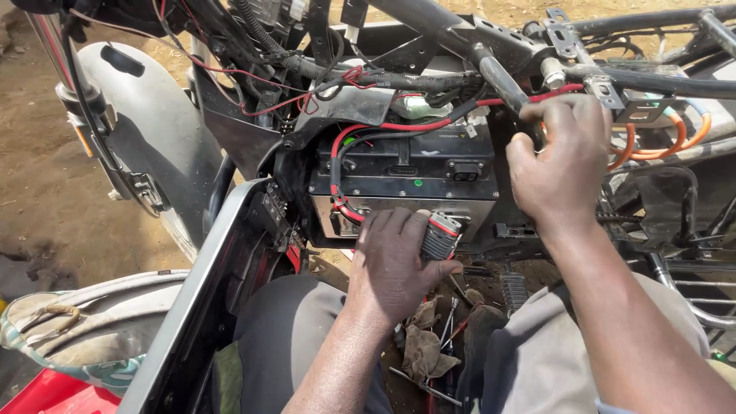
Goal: Working on motorcycle battery connections, including unplugging and plugging in connectors and using a screwdriver.
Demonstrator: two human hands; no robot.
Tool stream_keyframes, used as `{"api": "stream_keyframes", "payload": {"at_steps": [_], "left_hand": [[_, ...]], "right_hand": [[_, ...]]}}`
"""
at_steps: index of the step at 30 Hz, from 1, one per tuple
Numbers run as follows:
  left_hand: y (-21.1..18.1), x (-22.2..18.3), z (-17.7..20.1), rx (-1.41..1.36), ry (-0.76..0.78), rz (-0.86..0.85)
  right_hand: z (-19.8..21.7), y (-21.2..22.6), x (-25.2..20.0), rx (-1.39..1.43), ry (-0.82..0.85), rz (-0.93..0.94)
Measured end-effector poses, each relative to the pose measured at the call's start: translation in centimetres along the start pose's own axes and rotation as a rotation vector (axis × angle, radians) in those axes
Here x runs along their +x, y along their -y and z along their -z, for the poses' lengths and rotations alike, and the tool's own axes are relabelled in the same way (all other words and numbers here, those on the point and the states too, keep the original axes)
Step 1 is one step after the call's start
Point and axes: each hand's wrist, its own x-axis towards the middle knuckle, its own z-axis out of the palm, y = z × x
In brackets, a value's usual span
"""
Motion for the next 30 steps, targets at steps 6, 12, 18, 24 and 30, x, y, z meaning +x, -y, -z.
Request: {"api": "stream_keyframes", "payload": {"at_steps": [6,12,18,24,30], "left_hand": [[0.0,-0.1,-0.6,0.010,0.038,0.068],[-0.4,-0.1,-0.4,-0.065,0.068,0.105],[-0.3,0.5,0.6,-0.140,0.141,0.204],[2.9,2.1,4.6,-0.518,-0.540,0.801],[4.2,1.4,3.3,-1.321,-0.471,1.159]], "right_hand": [[2.1,8.2,-2.8,0.531,0.635,-0.812],[1.7,8.1,-3.3,0.899,0.765,-1.074],[0.7,6.0,-4.4,0.919,0.764,-1.127],[1.0,4.6,-4.3,0.968,0.636,-1.269],[-0.2,3.8,-4.3,0.996,0.583,-1.435]]}}
